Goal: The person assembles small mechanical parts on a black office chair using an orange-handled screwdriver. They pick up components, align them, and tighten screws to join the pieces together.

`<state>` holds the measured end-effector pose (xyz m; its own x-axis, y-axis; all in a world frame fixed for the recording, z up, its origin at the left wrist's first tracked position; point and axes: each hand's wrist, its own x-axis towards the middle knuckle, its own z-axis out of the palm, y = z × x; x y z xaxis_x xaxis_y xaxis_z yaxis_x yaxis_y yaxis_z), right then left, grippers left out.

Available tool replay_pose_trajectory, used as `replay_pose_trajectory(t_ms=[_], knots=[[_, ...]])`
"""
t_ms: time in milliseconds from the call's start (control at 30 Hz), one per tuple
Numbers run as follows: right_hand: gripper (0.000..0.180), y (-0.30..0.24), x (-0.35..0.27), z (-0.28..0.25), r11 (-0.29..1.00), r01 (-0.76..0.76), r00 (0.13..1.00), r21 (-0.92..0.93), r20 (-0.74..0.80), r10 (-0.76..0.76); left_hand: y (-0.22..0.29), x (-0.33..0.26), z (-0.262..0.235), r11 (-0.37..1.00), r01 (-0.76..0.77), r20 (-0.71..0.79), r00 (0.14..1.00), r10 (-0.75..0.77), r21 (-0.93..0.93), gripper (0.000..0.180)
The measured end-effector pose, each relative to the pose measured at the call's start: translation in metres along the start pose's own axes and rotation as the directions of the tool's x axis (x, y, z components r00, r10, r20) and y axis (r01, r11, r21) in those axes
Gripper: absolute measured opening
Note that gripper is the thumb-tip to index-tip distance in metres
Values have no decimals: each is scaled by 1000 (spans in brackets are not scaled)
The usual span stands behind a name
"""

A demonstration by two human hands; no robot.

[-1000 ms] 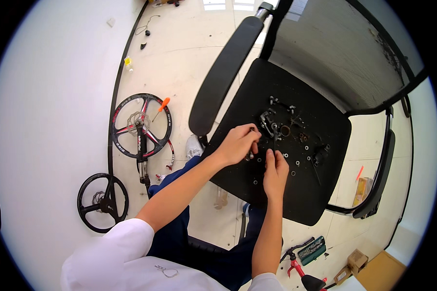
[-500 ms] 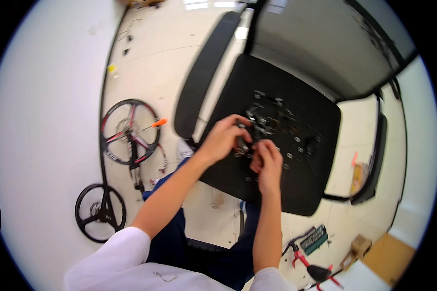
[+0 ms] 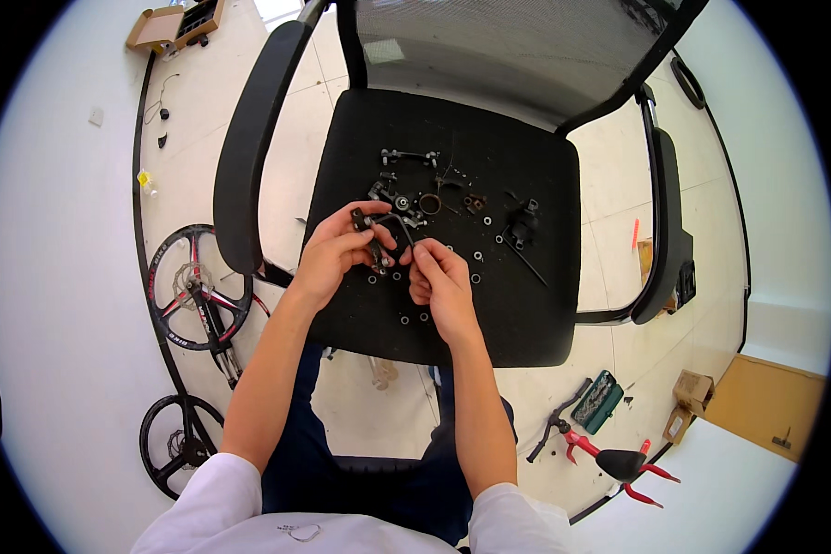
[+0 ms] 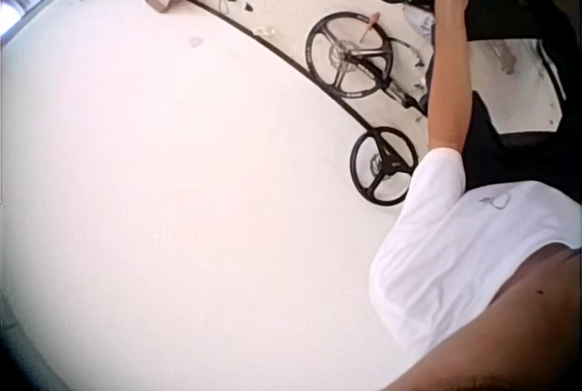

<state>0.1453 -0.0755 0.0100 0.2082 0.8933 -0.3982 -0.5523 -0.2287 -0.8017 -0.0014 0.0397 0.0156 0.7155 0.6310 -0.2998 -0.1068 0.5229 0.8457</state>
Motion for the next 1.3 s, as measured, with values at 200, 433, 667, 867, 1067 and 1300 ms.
replay_pose_trajectory(t_ms=[200,433,667,867,1067,1300], knots=[[22,4,1,-5,998,35,999,-49,-13,-36,-5,1,3,993,8,65,998,-1,-115,40],[19,8,-1,0,948,163,977,-272,-87,-193,-8,-1,1,966,51,118,993,-22,-255,32],[18,14,6,1,945,154,972,-289,-127,-197,-11,-1,-10,926,126,178,982,-65,-356,21],[17,12,4,-2,952,148,982,-268,-74,-173,-9,-1,-6,915,136,180,981,-71,-379,23],[18,19,7,-13,912,209,965,-352,-78,-251,-4,-5,7,870,196,130,980,-153,-453,22],[20,25,5,-12,902,194,968,-385,-74,-240,-13,-2,4,816,203,216,971,-99,-542,22]])
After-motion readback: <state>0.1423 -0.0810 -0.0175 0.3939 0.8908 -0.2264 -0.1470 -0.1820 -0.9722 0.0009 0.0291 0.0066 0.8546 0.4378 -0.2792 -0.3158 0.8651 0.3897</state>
